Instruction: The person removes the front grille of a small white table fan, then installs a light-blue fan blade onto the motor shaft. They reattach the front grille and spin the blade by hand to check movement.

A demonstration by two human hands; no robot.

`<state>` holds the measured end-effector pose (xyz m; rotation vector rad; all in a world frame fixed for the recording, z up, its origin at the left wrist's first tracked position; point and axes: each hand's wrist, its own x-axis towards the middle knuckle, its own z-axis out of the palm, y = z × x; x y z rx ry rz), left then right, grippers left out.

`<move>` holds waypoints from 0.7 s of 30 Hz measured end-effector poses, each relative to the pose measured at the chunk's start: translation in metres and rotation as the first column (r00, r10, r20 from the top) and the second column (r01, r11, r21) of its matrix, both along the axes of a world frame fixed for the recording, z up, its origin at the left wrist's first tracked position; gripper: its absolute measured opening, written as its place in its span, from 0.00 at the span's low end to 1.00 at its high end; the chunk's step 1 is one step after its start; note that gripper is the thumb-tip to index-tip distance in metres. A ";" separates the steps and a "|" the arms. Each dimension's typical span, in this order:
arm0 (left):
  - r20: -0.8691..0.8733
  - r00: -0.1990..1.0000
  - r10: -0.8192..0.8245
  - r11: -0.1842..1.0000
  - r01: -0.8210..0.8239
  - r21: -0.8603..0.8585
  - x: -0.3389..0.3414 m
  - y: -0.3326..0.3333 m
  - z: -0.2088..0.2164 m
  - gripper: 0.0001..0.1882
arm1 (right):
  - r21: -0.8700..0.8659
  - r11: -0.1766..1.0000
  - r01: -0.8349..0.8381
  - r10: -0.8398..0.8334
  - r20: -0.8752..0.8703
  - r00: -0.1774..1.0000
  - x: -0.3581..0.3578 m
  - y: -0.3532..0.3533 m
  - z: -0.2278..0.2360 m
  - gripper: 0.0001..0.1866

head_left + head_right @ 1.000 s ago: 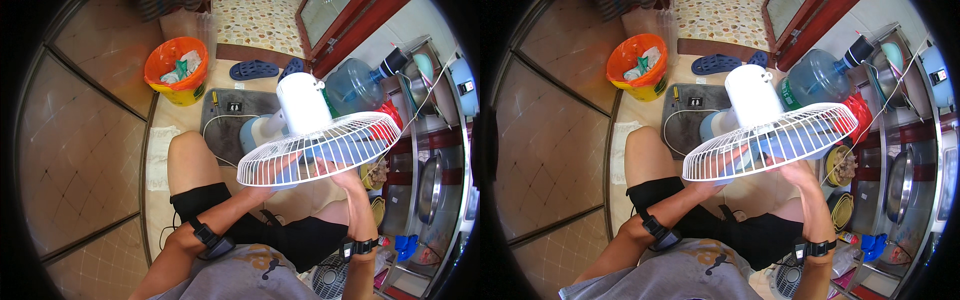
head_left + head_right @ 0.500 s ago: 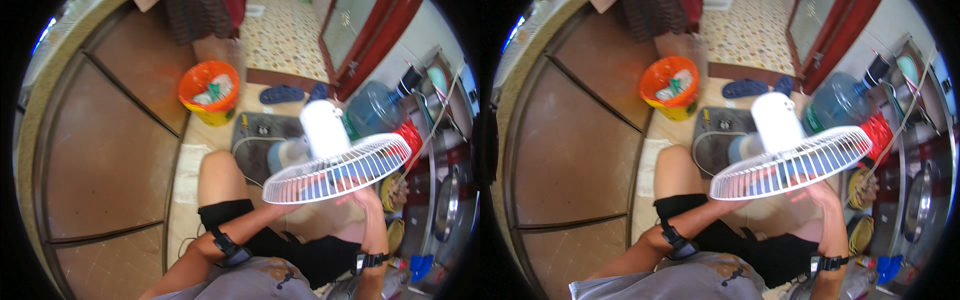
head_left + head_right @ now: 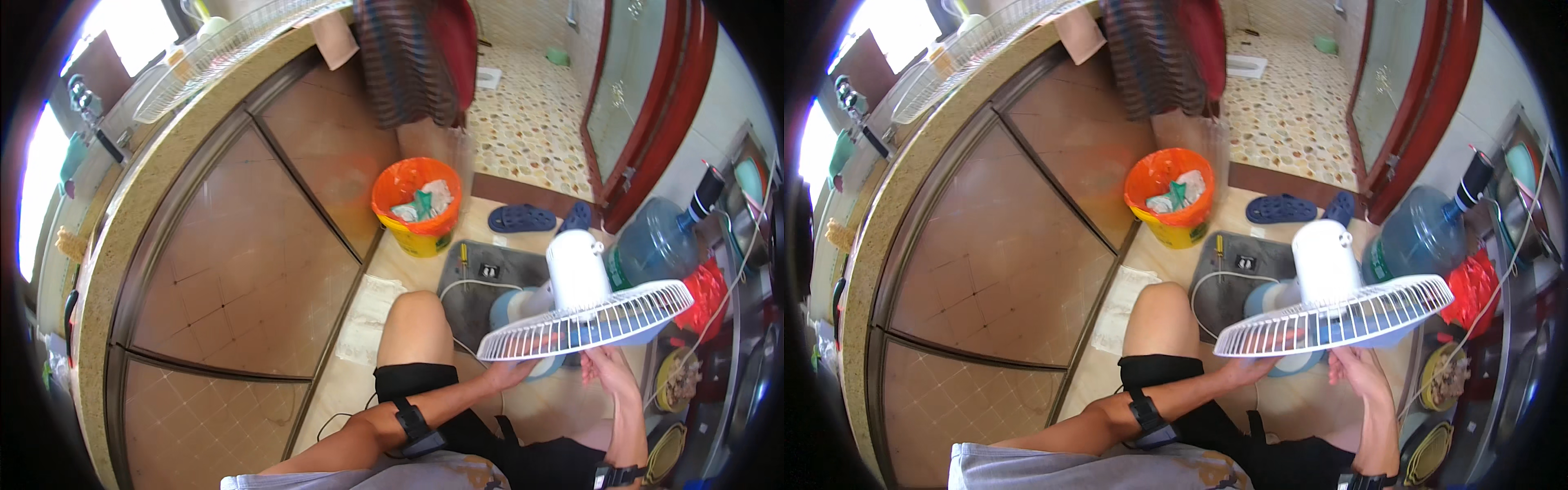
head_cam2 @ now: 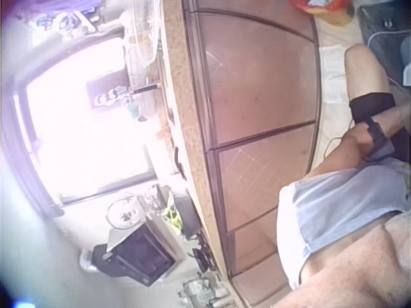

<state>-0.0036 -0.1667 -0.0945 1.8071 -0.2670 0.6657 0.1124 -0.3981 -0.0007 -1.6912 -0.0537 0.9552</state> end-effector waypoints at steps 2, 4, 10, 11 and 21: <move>-0.173 0.983 -0.056 0.996 0.043 -0.077 0.000 0.001 0.004 0.21 | 0.106 0.993 -0.043 0.032 0.104 0.994 -0.003 0.005 0.001 0.17; -0.155 0.985 -0.072 0.992 0.055 -0.111 0.002 -0.001 0.010 0.19 | 0.014 0.998 -0.054 0.051 0.175 0.983 -0.003 0.007 0.001 0.16; -0.077 0.991 -0.107 0.982 0.093 -0.166 0.002 0.003 0.028 0.25 | -0.054 0.996 -0.074 0.085 0.243 0.966 -0.004 0.009 -0.001 0.20; -0.087 0.989 -0.117 0.979 0.101 -0.176 0.003 0.004 0.030 0.25 | -0.025 0.997 -0.071 0.075 0.250 0.965 -0.005 0.010 0.000 0.19; -0.139 0.988 -0.069 0.996 0.060 -0.063 0.005 0.010 0.037 0.24 | -0.085 0.996 -0.018 0.045 0.336 0.941 -0.013 0.015 0.001 0.19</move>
